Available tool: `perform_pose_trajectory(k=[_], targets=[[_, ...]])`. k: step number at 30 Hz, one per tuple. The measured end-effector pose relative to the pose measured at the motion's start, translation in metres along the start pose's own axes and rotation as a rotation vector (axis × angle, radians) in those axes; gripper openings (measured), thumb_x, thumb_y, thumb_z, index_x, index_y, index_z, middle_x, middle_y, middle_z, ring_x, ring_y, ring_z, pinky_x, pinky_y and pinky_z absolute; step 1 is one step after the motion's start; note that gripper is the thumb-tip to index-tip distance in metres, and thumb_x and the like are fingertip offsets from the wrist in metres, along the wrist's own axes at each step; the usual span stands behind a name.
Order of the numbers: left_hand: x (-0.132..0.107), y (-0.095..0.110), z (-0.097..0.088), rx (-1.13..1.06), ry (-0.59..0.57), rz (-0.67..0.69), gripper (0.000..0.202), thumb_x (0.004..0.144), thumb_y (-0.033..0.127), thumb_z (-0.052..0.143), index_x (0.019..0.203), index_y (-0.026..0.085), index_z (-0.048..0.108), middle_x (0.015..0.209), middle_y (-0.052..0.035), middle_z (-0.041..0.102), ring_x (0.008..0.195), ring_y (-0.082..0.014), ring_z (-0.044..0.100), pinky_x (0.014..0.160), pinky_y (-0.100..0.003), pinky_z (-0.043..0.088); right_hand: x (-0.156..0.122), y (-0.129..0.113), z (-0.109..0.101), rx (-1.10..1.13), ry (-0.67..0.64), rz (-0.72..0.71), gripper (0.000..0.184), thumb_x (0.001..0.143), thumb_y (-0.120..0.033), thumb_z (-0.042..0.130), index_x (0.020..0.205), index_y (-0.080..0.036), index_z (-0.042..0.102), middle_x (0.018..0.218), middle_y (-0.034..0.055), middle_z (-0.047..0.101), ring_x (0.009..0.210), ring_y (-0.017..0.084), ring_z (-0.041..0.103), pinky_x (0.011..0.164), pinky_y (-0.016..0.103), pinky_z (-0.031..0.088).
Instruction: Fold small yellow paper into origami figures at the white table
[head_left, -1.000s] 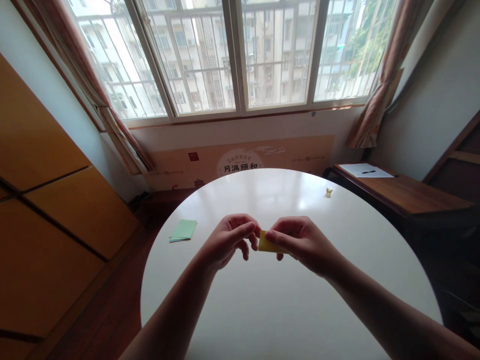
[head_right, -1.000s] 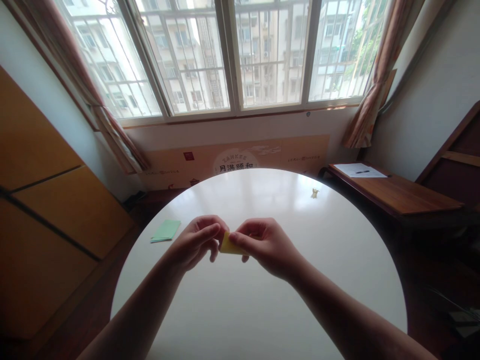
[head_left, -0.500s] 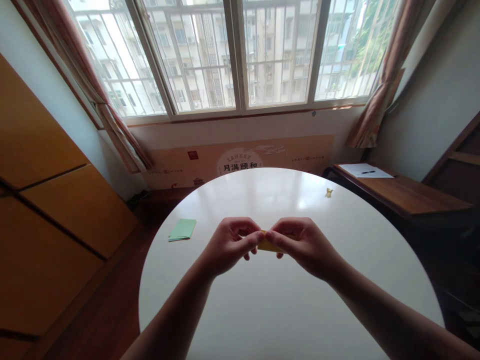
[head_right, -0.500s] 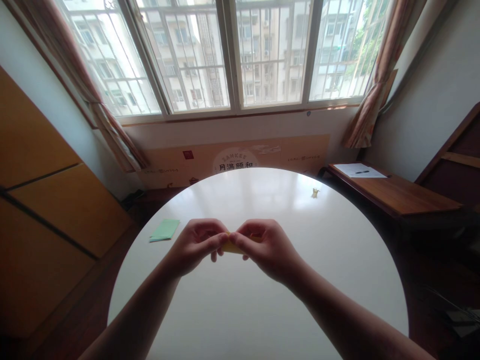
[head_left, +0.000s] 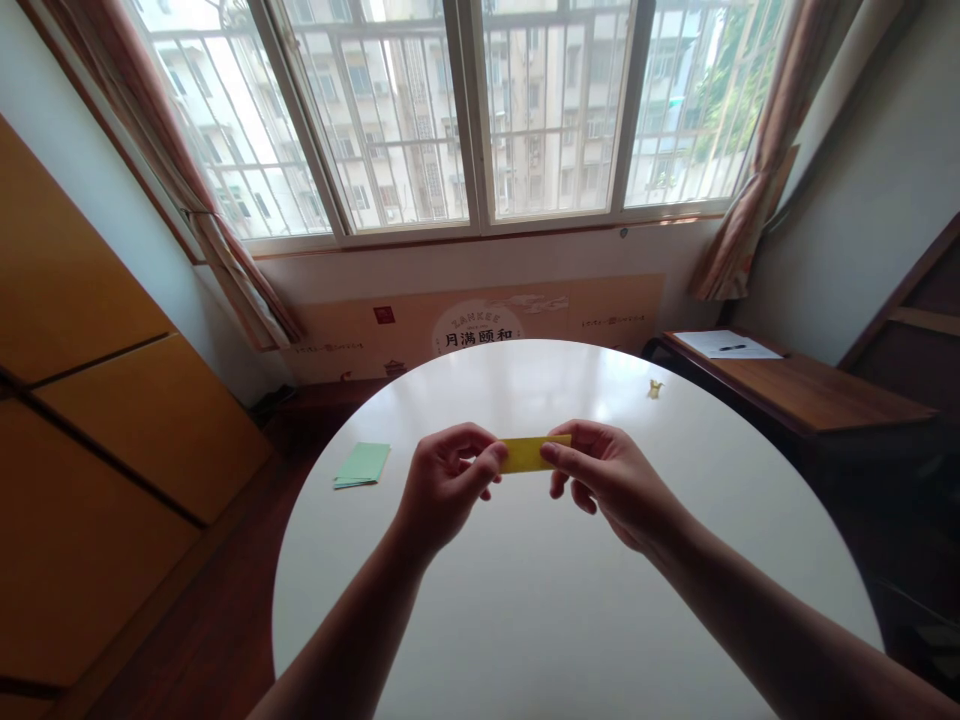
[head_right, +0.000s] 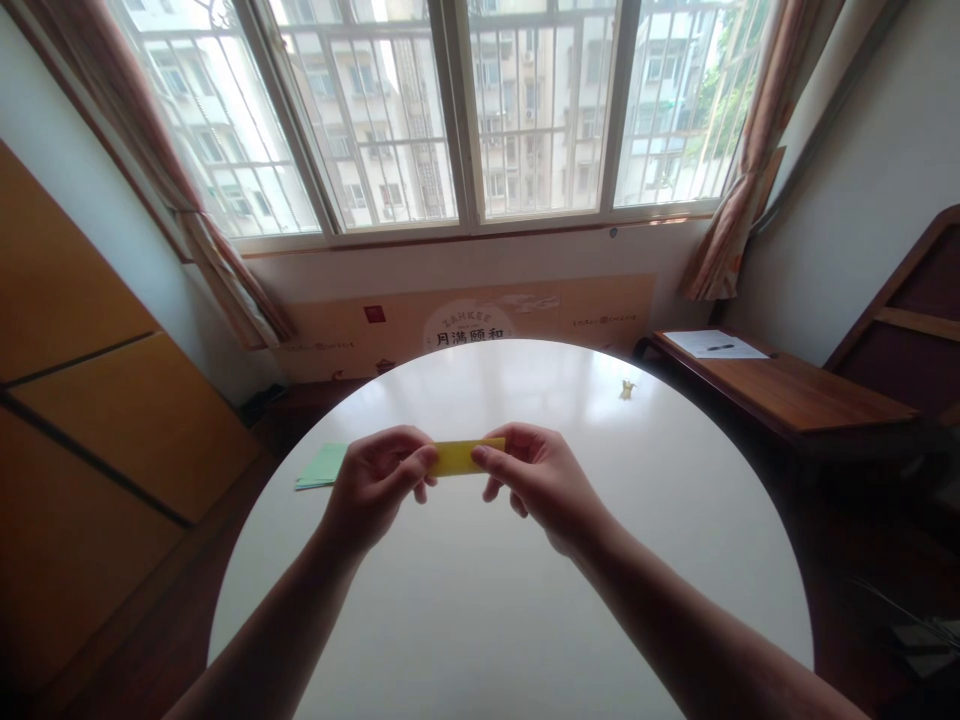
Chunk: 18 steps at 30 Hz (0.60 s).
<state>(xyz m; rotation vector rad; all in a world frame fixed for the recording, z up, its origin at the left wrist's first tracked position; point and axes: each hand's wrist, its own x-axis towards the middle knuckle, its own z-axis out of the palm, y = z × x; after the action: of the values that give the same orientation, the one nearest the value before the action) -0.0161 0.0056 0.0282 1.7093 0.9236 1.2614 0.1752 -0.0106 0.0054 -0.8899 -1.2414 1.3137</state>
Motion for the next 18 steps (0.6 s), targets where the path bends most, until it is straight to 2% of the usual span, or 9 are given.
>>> perform_pose_trajectory(k=[3, 8, 18], targets=[[-0.0016, 0.0013, 0.0020, -0.006, 0.027, 0.022, 0.020, 0.081, 0.030, 0.067, 0.069, 0.013, 0.065, 0.057, -0.0003, 0.060, 0.048, -0.0105, 0.055, 0.040, -0.018, 0.046, -0.0012, -0.0018, 0.0028, 0.053, 0.028, -0.012, 0.033, 0.073, -0.044, 0.081, 0.083, -0.015, 0.070, 0.064, 0.0016, 0.063, 0.053, 0.012, 0.058, 0.036, 0.016, 0.031], [-0.0033, 0.0025, 0.0058, -0.004, 0.028, 0.027, 0.020, 0.081, 0.028, 0.066, 0.066, 0.014, 0.064, 0.056, 0.0002, 0.059, 0.048, -0.0099, 0.054, 0.043, -0.019, 0.046, -0.0029, -0.0034, 0.0067, 0.066, 0.103, -0.062, 0.034, 0.072, -0.047, 0.081, 0.081, -0.015, 0.073, 0.070, 0.0046, 0.066, 0.055, 0.013, 0.058, 0.034, 0.017, 0.033], [-0.0042, 0.0010, 0.0073, -0.008, 0.049, 0.020, 0.020, 0.080, 0.028, 0.065, 0.066, 0.015, 0.063, 0.056, 0.0011, 0.058, 0.048, -0.0099, 0.054, 0.044, -0.019, 0.046, -0.0019, -0.0024, 0.0068, 0.096, 0.106, -0.030, 0.034, 0.069, -0.046, 0.082, 0.077, -0.015, 0.072, 0.066, 0.0040, 0.065, 0.055, 0.014, 0.059, 0.032, 0.016, 0.034]])
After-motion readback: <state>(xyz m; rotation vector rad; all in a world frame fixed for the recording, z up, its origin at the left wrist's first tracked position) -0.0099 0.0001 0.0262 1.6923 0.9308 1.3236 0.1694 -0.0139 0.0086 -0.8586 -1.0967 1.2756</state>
